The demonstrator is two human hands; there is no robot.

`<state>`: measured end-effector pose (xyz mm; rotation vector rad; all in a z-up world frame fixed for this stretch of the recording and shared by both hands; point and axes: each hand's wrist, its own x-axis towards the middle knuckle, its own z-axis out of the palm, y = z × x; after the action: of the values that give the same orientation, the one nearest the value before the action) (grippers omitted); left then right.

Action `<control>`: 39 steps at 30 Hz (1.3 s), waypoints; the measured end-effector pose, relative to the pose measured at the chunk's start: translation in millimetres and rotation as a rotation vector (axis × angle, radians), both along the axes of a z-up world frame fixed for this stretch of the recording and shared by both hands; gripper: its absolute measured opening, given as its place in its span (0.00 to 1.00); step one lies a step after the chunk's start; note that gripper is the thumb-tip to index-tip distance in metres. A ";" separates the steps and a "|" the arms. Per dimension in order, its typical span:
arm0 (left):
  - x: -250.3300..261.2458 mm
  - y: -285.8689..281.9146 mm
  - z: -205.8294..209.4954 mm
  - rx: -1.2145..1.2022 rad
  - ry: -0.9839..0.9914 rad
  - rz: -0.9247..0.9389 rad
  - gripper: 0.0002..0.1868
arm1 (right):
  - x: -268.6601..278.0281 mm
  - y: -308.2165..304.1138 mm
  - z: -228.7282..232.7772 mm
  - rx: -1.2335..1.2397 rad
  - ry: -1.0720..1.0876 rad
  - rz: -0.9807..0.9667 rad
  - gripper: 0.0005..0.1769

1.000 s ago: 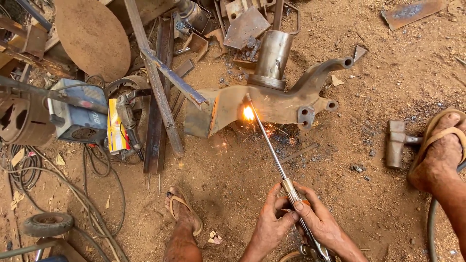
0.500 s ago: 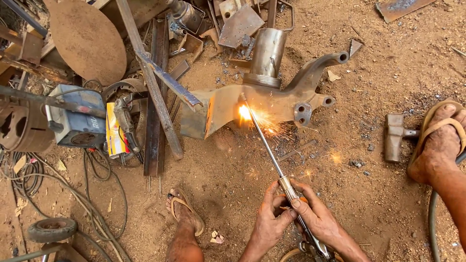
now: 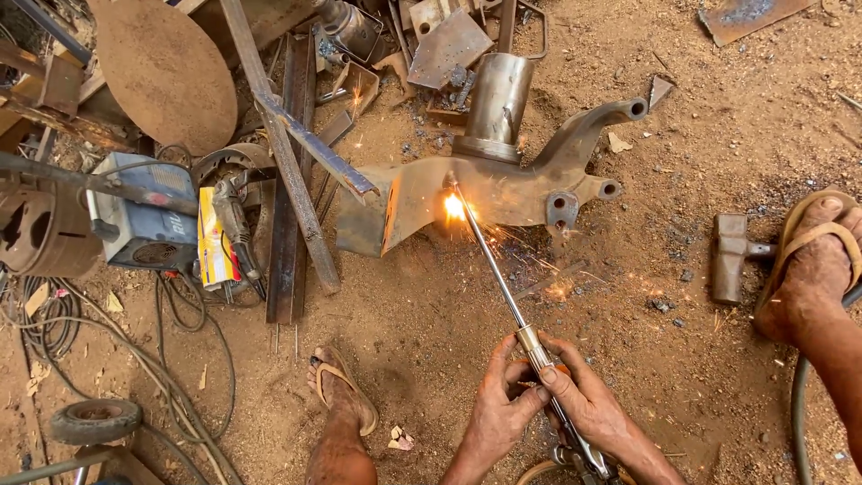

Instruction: The person uses a handheld cutting torch to cut a hole in a large metal part resting on the ground. The torch is held steadily as the flame melts through the metal, producing sparks and molten slag. The person maintains the torch position throughout the clip to complete the cut.

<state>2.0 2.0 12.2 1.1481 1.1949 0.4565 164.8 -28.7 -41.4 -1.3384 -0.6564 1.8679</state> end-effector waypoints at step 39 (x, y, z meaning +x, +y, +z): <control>-0.1 -7.1 -14.4 0.052 0.080 -0.028 0.49 | 2.2 -3.8 -2.3 0.108 -0.044 0.021 0.39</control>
<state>1.9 -5.1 -2.2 1.2355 1.2407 0.4259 166.9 -32.4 -43.7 -1.3110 -0.7852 1.7974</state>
